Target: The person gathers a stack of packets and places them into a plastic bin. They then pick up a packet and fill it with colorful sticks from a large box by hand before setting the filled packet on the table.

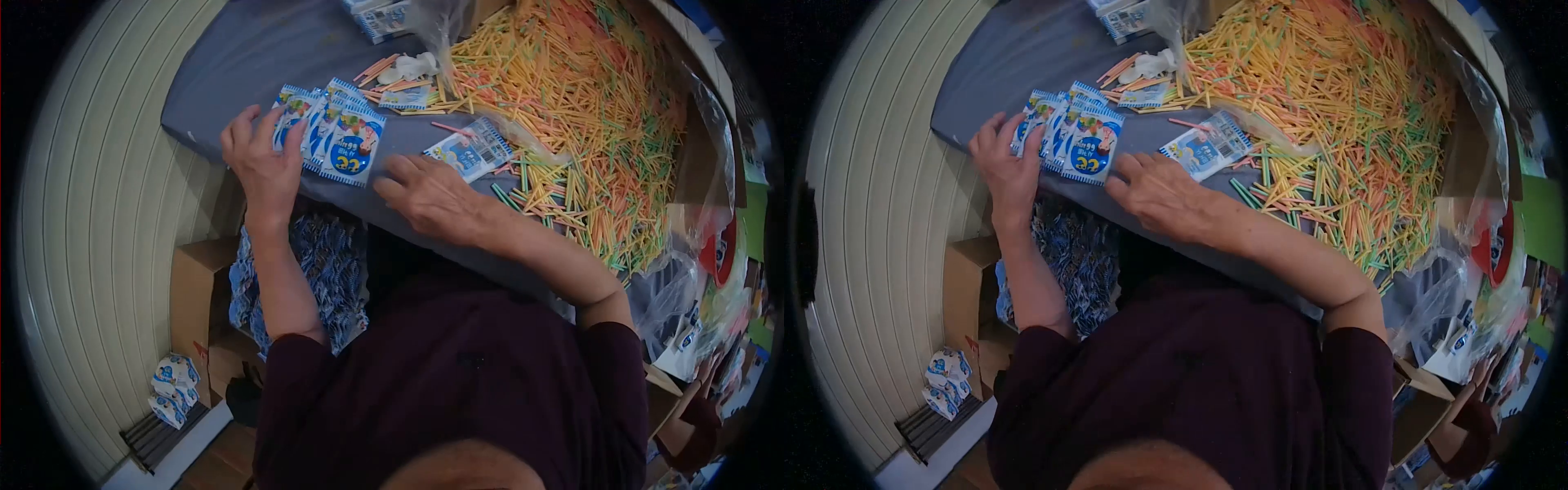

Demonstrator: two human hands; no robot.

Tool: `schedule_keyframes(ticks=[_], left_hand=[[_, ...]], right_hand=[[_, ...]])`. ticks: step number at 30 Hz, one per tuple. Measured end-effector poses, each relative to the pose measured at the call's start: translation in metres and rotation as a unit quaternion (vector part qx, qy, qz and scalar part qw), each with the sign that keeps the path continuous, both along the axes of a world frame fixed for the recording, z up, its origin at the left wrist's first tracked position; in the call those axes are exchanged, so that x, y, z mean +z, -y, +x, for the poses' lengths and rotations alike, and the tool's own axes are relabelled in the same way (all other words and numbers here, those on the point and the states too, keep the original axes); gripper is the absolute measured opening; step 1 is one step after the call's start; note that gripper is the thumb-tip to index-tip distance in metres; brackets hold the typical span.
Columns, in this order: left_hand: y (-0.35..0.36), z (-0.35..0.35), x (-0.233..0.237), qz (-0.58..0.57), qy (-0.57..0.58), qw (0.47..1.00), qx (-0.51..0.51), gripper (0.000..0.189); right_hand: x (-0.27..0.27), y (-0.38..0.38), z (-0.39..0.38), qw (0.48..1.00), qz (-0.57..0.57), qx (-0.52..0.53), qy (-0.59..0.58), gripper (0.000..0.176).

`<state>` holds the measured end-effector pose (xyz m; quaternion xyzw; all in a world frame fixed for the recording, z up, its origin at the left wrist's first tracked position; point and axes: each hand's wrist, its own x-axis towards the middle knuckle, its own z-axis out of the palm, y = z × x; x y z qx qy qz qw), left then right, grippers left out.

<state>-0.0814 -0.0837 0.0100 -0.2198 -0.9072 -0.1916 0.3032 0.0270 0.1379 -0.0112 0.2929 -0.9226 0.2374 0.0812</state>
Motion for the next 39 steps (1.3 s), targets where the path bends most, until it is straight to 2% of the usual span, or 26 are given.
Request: schedule_keyframes(ticks=[2, 3, 5, 7, 8, 10, 14, 17, 19, 20, 21, 22, 23, 25, 27, 31, 35, 36, 39], left_hand=[[-0.027, 0.023, 0.017, 0.024, -0.016, 0.998, -0.061, 0.027], [-0.044, 0.037, 0.022, 0.028, 0.012, 0.992, -0.126, 0.025], [-0.082, 0.060, 0.015, 0.026, 0.085, 0.963, -0.256, 0.023], [-0.112, 0.071, 0.001, -0.023, 0.170, 0.929, -0.328, 0.030], [-0.124, 0.074, -0.005, -0.025, 0.168, 0.929, -0.330, 0.030], [-0.146, 0.079, -0.014, -0.130, 0.138, 0.941, -0.281, 0.039], [-0.159, 0.082, -0.029, -0.185, 0.130, 0.937, -0.267, 0.044], [-0.147, 0.066, -0.012, -0.169, 0.173, 0.925, -0.294, 0.037], [-0.138, 0.015, 0.013, -0.042, 0.284, 0.920, -0.267, 0.031], [-0.137, -0.007, 0.013, -0.044, 0.281, 0.921, -0.268, 0.031], [-0.138, -0.028, 0.008, -0.126, 0.150, 0.954, -0.227, 0.026], [-0.142, -0.046, 0.000, -0.199, 0.015, 0.962, -0.186, 0.020], [-0.145, -0.062, -0.016, -0.194, 0.010, 0.960, -0.204, 0.020], [-0.156, -0.092, -0.049, -0.265, -0.036, 0.915, -0.302, 0.016], [-0.163, -0.108, -0.045, -0.294, -0.047, 0.896, -0.331, 0.013], [-0.166, -0.113, -0.033, -0.367, -0.061, 0.863, -0.341, 0.011], [-0.169, -0.106, -0.023, -0.375, -0.068, 0.862, -0.335, 0.015], [-0.168, -0.102, -0.023, -0.347, -0.039, 0.886, -0.304, 0.018], [-0.166, -0.070, 0.002, -0.277, 0.015, 0.931, -0.236, 0.024]], right_hand=[[0.014, -0.032, 0.028, 0.999, 0.046, -0.012, -0.026, 0.030], [0.016, -0.050, 0.041, 0.998, 0.051, -0.027, -0.018, 0.030], [0.019, -0.085, 0.061, 0.985, 0.057, -0.134, -0.093, 0.026], [0.026, -0.116, 0.081, 0.966, 0.075, -0.239, -0.071, 0.024], [0.028, -0.129, 0.091, 0.956, 0.072, -0.276, -0.072, 0.023], [0.029, -0.149, 0.110, 0.946, 0.064, -0.308, -0.072, 0.022], [0.028, -0.160, 0.137, 0.932, 0.050, -0.355, -0.050, 0.017], [0.021, -0.159, 0.143, 0.934, 0.052, -0.350, -0.044, 0.014], [0.026, -0.160, 0.142, 0.936, 0.048, -0.344, -0.053, 0.014], [0.025, -0.162, 0.140, 0.936, 0.038, -0.343, -0.066, 0.016], [0.026, -0.162, 0.136, 0.934, 0.037, -0.348, -0.068, 0.016], [0.029, -0.164, 0.131, 0.938, 0.046, -0.336, -0.071, 0.017], [0.032, -0.166, 0.128, 0.940, 0.059, -0.328, -0.073, 0.017], [0.037, -0.167, 0.123, 0.933, 0.077, -0.343, -0.075, 0.015], [0.035, -0.170, 0.123, 0.940, 0.116, -0.321, -0.005, 0.016], [0.029, -0.196, 0.129, 0.930, 0.120, -0.337, -0.079, 0.010], [0.044, -0.234, 0.122, 0.911, 0.153, -0.374, -0.082, 0.006], [0.043, -0.245, 0.118, 0.896, 0.199, -0.390, -0.072, 0.008], [0.048, -0.261, 0.095, 0.904, 0.211, -0.358, -0.097, 0.008]])
